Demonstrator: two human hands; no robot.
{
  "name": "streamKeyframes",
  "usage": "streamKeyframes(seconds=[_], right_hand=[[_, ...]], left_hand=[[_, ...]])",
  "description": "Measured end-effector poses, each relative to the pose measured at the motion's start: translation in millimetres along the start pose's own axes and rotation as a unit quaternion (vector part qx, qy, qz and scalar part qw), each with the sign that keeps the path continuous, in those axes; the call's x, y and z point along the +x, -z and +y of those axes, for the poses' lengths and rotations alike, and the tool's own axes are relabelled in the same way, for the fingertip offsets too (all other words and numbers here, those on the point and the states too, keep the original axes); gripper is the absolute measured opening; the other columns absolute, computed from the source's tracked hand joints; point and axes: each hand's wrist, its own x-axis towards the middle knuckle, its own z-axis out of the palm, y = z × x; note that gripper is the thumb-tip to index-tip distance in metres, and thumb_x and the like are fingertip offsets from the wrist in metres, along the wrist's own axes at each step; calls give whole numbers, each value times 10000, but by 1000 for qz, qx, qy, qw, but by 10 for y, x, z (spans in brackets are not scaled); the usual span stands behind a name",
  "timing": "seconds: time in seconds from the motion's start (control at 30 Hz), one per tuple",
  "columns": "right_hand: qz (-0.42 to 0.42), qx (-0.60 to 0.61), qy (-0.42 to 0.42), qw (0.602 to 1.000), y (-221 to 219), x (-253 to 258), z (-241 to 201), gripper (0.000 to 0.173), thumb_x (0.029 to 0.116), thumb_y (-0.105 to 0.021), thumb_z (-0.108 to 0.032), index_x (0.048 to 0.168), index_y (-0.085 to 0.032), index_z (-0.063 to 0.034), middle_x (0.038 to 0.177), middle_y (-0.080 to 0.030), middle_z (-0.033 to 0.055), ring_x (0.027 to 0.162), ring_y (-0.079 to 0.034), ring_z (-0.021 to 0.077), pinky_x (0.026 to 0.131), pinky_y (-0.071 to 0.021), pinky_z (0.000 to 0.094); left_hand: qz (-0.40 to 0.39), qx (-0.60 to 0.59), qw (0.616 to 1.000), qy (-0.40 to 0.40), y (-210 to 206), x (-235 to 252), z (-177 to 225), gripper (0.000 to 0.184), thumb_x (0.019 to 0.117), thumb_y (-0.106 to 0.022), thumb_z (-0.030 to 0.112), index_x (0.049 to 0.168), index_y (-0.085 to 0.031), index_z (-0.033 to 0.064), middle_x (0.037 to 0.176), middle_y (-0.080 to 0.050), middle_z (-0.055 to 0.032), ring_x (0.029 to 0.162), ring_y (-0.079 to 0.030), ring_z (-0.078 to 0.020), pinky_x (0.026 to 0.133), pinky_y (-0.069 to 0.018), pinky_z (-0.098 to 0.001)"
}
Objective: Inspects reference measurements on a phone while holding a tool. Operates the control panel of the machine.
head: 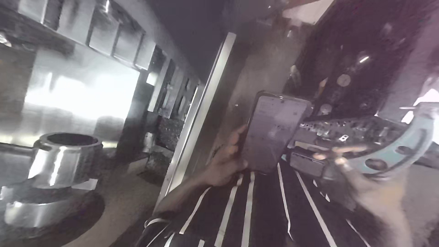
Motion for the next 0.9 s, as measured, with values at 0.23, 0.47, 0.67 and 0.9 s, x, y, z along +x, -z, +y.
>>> streamKeyframes(seconds=[0.23, 0.47, 0.67, 0.9], right_hand=[[-5, -13, -25, 1000, -147, -90, -13, 255, 944, -734, -285, 1176, -645, -227, 1023, -760, -40, 869, -759, 164, 802, -662, 343], [2, -75, -59, 995, -69, -204, -101, 283, 931, -735, -286, 1194, -634, -265, 1048, -748, -108, 905, -742, 90, 803, -645, 284], [5, -54, -47, 997, 192, -353, -14, 300, 934, -740, -279, 1211, -625, -262, 1057, -745, -92, 907, -744, 112, 805, -650, 308], [1, -39, -23, 999, 865, -469, 126, 305, 934, -744, -302, 1213, -628, -267, 1028, -750, -105, 876, -740, 89, 785, -644, 289]], left_hand=[[18, 15, 999, -24, 116, -93, -58, 646, 949, -659, 194, 1510, -338, 201, 1266, -643, 94, 1054, -655, -23, 877, -585, -250], [40, 2, 999, -13, 52, -14, -135, 679, 902, -676, 156, 1487, -337, 98, 1196, -654, 31, 1024, -669, -53, 853, -606, -276], [51, 15, 998, -22, -244, 70, -147, 630, 905, -655, 93, 1454, -346, 83, 1225, -632, 40, 1078, -645, -42, 910, -588, -274], [82, 37, 996, 3, -991, 169, -222, 648, 894, -638, 33, 1468, -353, 127, 1153, -664, 16, 946, -683, -63, 762, -618, -265]])
